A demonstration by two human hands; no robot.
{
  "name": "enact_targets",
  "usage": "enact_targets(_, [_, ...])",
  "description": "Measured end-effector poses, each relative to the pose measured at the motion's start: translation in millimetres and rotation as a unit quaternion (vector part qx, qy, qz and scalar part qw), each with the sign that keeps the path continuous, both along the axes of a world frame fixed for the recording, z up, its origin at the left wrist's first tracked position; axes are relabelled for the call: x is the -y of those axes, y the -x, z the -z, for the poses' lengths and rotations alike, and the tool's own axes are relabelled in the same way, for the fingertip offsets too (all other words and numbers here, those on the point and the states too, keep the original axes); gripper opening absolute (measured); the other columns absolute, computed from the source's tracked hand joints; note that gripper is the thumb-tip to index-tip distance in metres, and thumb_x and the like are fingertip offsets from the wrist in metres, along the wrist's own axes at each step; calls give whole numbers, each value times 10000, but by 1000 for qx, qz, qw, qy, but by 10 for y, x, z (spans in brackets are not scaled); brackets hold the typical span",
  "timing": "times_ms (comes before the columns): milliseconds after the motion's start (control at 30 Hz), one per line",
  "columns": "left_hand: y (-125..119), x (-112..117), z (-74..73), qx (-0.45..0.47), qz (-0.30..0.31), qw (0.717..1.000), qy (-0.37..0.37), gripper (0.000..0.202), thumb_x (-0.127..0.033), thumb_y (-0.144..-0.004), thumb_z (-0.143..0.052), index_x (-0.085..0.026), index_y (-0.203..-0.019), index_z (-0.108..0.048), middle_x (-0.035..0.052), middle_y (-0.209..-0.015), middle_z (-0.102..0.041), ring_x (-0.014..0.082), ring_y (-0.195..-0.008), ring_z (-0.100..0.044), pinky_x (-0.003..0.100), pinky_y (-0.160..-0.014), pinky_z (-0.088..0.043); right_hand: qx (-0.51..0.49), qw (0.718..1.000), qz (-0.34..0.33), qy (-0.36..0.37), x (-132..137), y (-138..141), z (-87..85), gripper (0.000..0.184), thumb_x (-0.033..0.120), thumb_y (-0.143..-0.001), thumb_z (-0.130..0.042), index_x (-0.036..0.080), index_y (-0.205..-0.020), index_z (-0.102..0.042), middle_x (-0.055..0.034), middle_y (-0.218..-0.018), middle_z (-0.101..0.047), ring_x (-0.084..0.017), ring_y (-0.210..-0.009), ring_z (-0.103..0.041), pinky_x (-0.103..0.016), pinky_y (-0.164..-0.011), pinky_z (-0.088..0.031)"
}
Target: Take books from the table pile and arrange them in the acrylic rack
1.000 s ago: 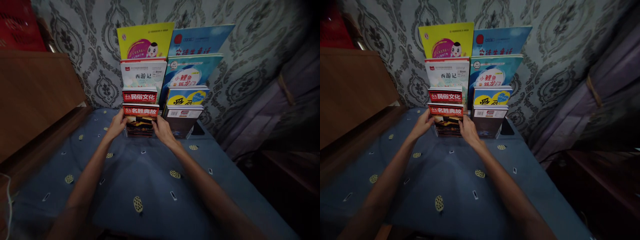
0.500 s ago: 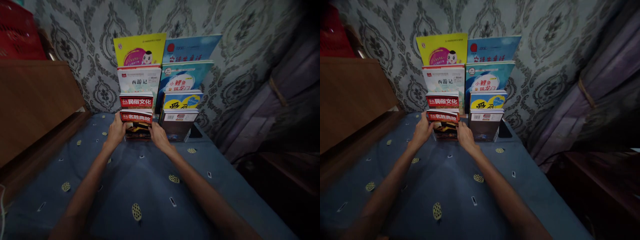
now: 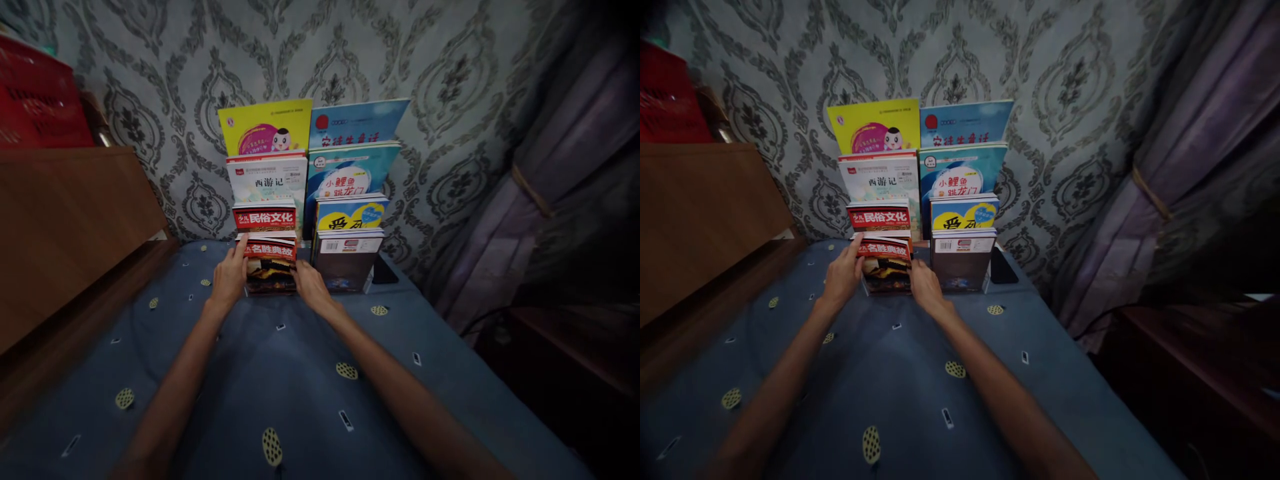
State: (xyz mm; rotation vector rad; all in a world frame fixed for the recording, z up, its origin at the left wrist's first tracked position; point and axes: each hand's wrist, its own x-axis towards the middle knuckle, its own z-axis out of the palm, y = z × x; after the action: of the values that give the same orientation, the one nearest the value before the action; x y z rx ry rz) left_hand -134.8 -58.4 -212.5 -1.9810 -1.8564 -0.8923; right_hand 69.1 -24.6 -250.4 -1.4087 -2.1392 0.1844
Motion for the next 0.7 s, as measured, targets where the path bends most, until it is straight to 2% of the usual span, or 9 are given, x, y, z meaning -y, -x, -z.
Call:
enact_targets(167, [19, 9, 16, -4, 13, 1000, -14, 581, -198, -982, -426, -262, -1551, -326, 121, -1124, -665, 266, -920, -695, 362, -820, -542, -10, 1000, 23, -2, 115, 22, -75, 155, 197, -979, -458, 162, -1054, -589, -173, -1076, -683, -280, -957, -683, -364, -810, -525])
enact_targets(267, [14, 18, 17, -11, 10, 1000, -22, 569, -205, -986, -413, -255, -1548, -335, 121, -1117, -659, 257, -895, -694, 348, -801, -543, -79, 993, 41, -79, 168, 39, -138, 293, 234, -965, -466, 123, -1227, -535, -206, -1182, -644, -308, -1078, -647, -419, -886, -531])
enact_targets(367, [1, 9, 19, -15, 7, 1000, -22, 552, -211, -997, -397, -246, -1545, -342, 118, -1104, -656, 253, -893, -692, 338, -801, -539, -160, 974, 18, -162, 125, 60, -180, 444, 225, -967, -405, 120, -1396, -442, -208, -1324, -589, -307, -1231, -567, -464, -1018, -483])
enact_targets(567, [-69, -10, 52, -12, -7, 1000, -20, 574, -220, -1001, -391, -252, -1566, -295, 115, -1085, -648, 230, -835, -695, 311, -766, -537, -197, 969, -8, -148, -34, 69, -183, 414, 234, -968, -355, 135, -1290, -594, -191, -1175, -678, -313, -1105, -621, -470, -984, -497])
enact_targets(700, [-92, -4, 118, 16, -4, 1000, -21, 607, -218, -991, -402, -256, -1577, -245, 128, -1184, -649, 237, -875, -710, 318, -774, -544, -208, 966, -6, -157, -40, 82, -148, 394, 281, -974, -370, 162, -1263, -611, -171, -1136, -680, -308, -1067, -626, -470, -958, -505])
